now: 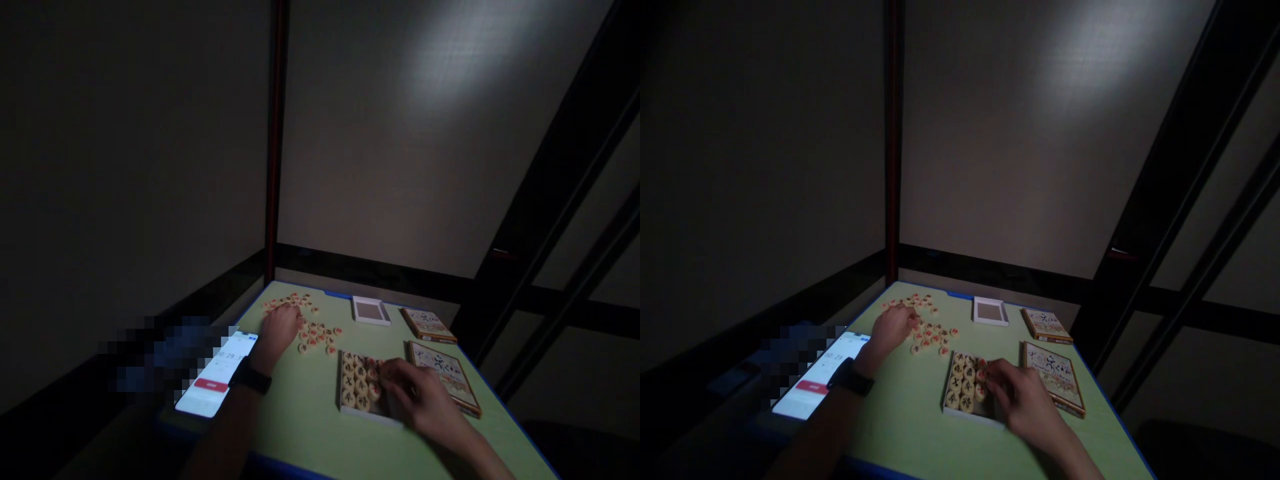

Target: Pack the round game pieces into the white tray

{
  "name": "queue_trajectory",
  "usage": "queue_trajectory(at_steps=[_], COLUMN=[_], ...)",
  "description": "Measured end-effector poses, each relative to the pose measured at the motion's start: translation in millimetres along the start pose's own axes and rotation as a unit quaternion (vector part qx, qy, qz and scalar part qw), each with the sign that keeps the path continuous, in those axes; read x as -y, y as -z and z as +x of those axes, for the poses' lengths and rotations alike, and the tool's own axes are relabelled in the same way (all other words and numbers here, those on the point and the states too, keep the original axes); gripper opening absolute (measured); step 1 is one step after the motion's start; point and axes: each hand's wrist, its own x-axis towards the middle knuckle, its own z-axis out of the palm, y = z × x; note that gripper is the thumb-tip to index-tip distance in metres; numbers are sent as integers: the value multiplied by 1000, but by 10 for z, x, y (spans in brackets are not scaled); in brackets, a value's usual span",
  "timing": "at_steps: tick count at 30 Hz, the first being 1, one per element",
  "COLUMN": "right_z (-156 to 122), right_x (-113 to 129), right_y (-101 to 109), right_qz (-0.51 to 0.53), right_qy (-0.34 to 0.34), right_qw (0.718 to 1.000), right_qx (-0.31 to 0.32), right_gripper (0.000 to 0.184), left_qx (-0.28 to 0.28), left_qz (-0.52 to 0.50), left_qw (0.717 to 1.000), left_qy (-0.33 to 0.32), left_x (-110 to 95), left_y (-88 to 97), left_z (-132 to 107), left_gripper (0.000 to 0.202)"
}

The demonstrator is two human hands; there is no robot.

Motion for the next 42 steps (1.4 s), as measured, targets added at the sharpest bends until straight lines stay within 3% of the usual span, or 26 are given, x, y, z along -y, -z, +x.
queue_trajectory(at_steps=[7,13,16,19,22,25,28,33,37,42], right_z=[-5,71,279,626,1022,1345,1530,1605,1599,1530], right_x=[-53,-97,30,245,458,587,611,542,524,565], right_y=[-22,22,92,77,-74,-296,-495,-660,-632,-443], right_qz=[-51,-34,-50,-104,-172,-275,-338,-353,-358,-365], right_qy=[5,-39,-19,52,93,72,48,46,62,69], right_qw=[989,975,987,993,973,939,912,901,893,891], right_qx=[-136,-216,-150,-8,120,196,230,246,265,261], right_gripper=[33,37,34,25,25,22,25,29,28,33], left_qx=[37,45,35,26,3,-21,-19,-14,-11,-11], left_qz=[-10,-11,-10,-4,9,18,22,26,25,25], left_qw=[998,998,998,999,999,1000,1000,999,999,999], left_qy=[-41,-49,-50,-47,-31,-16,-9,-19,-22,-29], left_x=[-116,-193,-217,-213,-181,-144,-130,-154,-175,-202], left_y=[-115,-57,-17,-16,-50,-77,-76,-69,-76,-70], left_z=[-63,-95,-96,-83,-59,-36,-28,-34,-37,-44], left_gripper=[23,25,28,29,31,31,34,34,33,33])
